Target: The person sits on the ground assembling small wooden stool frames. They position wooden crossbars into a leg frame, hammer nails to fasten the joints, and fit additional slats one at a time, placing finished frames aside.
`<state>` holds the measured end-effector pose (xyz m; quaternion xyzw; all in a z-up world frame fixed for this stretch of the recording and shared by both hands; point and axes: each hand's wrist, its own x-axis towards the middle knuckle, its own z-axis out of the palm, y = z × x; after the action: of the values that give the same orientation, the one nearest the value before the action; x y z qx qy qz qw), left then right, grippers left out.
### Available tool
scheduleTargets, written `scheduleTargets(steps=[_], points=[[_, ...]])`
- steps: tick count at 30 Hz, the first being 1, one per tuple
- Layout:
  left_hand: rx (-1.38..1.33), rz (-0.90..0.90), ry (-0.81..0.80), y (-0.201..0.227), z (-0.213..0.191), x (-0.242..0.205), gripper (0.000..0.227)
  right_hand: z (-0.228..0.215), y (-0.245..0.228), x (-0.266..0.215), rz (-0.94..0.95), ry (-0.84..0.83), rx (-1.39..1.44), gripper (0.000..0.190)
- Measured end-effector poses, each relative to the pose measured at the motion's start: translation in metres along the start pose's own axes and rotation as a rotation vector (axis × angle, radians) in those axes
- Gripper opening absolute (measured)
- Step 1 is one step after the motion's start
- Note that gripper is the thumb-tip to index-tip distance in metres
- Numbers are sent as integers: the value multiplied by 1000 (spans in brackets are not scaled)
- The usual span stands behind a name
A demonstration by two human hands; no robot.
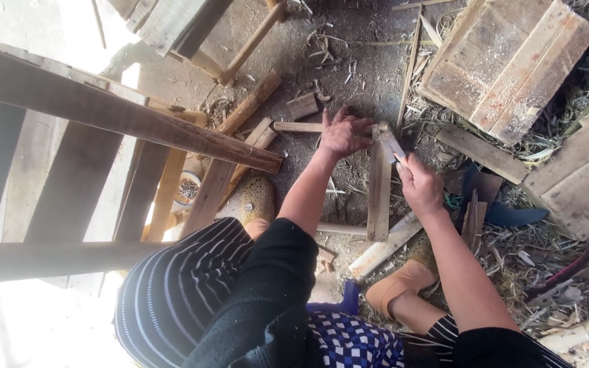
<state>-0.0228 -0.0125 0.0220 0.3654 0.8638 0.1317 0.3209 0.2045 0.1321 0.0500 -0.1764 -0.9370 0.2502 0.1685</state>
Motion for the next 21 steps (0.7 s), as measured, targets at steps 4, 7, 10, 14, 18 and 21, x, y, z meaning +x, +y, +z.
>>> scheduleTargets(steps=[4,7,10,14,18,21], points=[[-22,14,-6,-4,7,3,64,-34,-17,24,189,-57,222,19],[-8,6,-37,-2,7,1,63,-92,-15,42,307,-150,227,14],[-12,-27,-78,6,-2,4,78,-161,-1,59,173,-386,150,18],[-42,-44,-175,13,-17,2,79,-225,28,27,174,-542,-433,46],[157,-60,-242,28,-34,7,90,-223,45,-20,120,-591,-434,38],[490,193,-181,41,-74,28,70,-165,45,-73,323,-475,-352,54]])
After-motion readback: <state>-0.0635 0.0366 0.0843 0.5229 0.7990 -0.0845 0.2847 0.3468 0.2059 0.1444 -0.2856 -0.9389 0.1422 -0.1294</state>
